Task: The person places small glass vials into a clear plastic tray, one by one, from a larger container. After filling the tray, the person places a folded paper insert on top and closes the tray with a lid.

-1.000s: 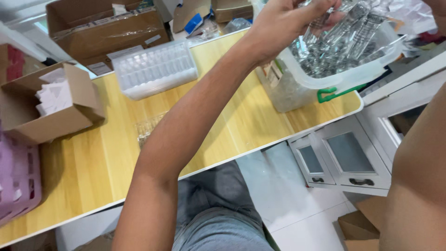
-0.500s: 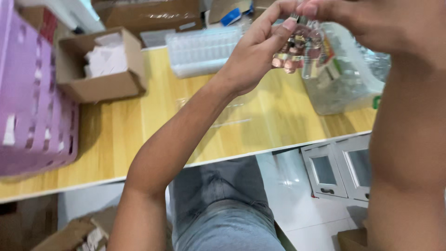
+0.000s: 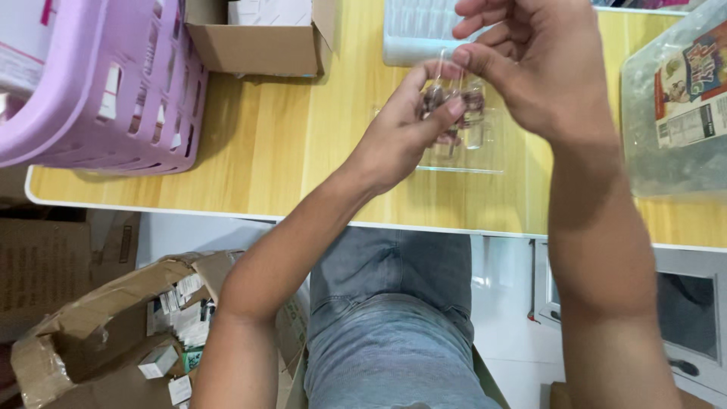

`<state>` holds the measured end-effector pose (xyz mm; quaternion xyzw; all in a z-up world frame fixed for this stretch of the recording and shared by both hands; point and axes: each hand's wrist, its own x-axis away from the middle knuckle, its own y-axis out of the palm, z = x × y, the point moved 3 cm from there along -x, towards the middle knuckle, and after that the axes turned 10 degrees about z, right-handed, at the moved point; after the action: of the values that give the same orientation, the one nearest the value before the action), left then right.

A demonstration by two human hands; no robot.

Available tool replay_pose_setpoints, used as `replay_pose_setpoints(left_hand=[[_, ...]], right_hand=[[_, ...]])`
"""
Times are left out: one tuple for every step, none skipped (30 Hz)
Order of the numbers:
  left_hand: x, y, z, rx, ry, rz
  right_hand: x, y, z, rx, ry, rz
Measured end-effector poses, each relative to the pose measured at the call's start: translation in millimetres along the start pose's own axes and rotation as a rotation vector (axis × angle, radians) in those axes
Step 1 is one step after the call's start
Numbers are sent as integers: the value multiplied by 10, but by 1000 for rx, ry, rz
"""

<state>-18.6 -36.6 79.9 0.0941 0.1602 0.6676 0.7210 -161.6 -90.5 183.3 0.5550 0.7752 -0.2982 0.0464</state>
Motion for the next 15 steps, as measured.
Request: replay_pose_setpoints(left_hand=[[46,-21,-38,20,-22,5],[60,-44,-79,38,-22,13],[81,-78,-129,55,-21,25],[90,-108,-186,73,-20,37],[83,-136,-249,89,-34,60],[77,-153,-315,105,-49,83],[78,-178,-377,119,-65,107],[89,-204,-434,118,-85,126],[84,-230,-479,116,-101,140],[78,-255,-518,113,-118,154],[77,-283,-546,95,-110,172],[76,-322,-567,77,-102,189],[73,-353,-586,62,-93,207],[64,-398,-595,67,-75,227],[51,-449,-599,74,-57,248]], right_hand=[[42,33,71,-14,5,20],[69,60,157,-29,10,41],[89,95,261,-123,39,63],[118,145,376,-217,68,87],[143,207,495,-313,95,108],[180,277,599,-339,75,112],[223,346,690,-368,57,117],[256,381,763,-351,39,121],[268,406,811,-333,16,130],[288,426,829,-268,-6,138],[297,408,813,-214,-52,140],[306,391,771,-161,-97,144],[300,334,703,-119,-168,140],[296,299,628,-60,-224,98],[296,264,552,-3,-282,56]])
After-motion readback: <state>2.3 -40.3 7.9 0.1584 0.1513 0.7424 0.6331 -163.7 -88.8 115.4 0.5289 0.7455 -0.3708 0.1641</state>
